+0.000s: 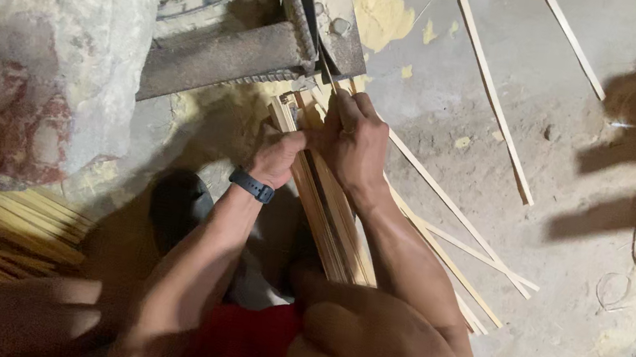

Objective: The person uses a floor-mounted blade splitter to split long bamboo strips into thinner slats. They feed the strips through the blade, collect the split slats, and occasionally reposition the bundle to continue splitting.

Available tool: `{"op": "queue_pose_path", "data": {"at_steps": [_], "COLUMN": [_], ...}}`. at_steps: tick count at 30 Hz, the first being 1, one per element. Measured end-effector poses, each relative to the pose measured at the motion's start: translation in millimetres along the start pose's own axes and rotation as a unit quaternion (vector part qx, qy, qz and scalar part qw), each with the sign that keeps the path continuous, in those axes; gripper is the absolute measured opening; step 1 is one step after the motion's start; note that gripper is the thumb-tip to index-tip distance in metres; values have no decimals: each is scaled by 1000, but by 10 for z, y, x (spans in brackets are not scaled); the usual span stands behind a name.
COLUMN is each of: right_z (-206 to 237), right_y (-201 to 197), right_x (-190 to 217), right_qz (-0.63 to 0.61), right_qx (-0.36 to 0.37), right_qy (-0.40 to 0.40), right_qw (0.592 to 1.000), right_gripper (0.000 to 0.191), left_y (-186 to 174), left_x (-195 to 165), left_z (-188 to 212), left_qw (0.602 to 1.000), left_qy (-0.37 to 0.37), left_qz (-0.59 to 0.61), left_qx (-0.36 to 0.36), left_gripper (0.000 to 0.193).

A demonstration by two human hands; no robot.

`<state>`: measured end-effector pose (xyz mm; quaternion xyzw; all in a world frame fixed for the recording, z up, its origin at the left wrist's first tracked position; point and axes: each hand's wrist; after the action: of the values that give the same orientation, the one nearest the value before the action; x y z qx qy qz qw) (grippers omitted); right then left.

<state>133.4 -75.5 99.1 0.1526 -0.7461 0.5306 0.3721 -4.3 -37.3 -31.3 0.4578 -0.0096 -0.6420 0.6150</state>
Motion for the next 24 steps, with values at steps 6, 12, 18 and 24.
{"op": "queue_pose_path", "data": {"at_steps": [6, 12, 18, 24], "right_z": [419, 939, 539, 110], "right_y": [-300, -255, -140, -8], "right_x": [-205, -467, -318, -40], "right_qz": [80, -50, 47, 52], "right_qx": [12, 92, -44, -44], "right_qy": [-18, 10, -29, -42], "right_qw": [997, 994, 997, 997], "right_gripper": [24, 21, 7, 5], "left_y": [133, 322, 167, 42], "left_x": [-117, -337, -167, -18], "left_z": [75, 279, 145, 12], "left_qw": [1000, 998, 997, 998], "left_qy": [12, 57, 60, 42], "left_qz": [-23, -8, 40, 3], "left_qx": [-3, 14, 10, -48], "left_gripper": [28, 32, 37, 32]}}
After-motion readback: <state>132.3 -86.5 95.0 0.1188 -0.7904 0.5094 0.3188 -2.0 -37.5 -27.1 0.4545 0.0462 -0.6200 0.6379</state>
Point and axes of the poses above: each hand's wrist, its own z-axis away from the middle knuckle, its own y-axis out of the palm, x = y × z
